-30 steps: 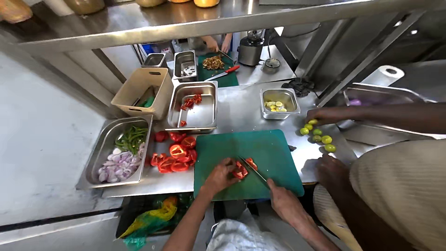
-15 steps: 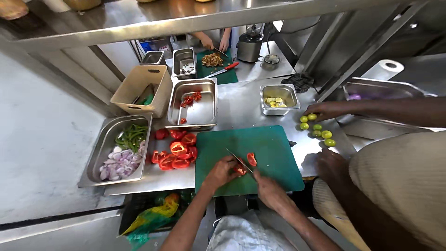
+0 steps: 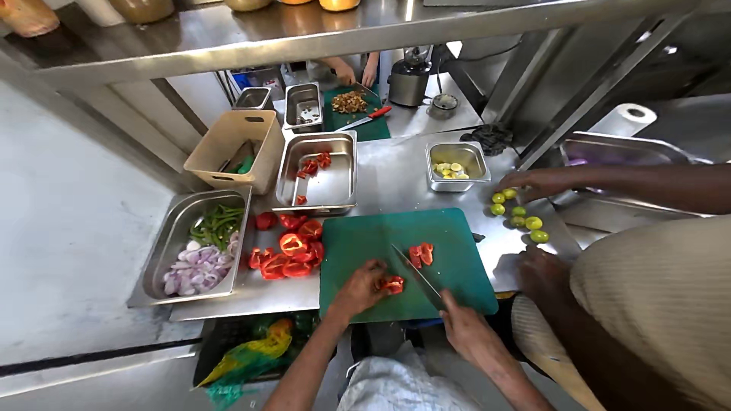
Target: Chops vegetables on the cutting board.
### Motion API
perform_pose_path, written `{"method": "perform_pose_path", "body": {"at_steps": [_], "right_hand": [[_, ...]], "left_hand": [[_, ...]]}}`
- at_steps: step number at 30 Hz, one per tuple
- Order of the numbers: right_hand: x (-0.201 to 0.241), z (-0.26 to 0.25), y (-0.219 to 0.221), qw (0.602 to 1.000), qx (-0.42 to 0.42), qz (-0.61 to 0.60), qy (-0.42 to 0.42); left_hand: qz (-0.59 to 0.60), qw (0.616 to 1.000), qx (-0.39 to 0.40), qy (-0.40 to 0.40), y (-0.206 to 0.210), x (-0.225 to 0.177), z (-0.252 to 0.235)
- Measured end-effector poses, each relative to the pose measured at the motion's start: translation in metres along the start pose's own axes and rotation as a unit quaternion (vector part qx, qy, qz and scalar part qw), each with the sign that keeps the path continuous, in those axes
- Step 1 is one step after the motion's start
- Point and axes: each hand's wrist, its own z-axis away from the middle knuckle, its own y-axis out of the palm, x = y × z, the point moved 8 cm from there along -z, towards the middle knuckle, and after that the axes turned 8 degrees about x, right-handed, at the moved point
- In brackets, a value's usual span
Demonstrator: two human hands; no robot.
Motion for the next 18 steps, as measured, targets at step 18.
{"method": "perform_pose_path", "body": {"at_steps": [18], "right_hand": [[0.018, -0.038, 0.034, 0.999, 0.046, 0.02, 0.008]], "left_hand": [[0.009, 1.0, -0.008, -0.013, 0.009, 0.001, -0.002]]}}
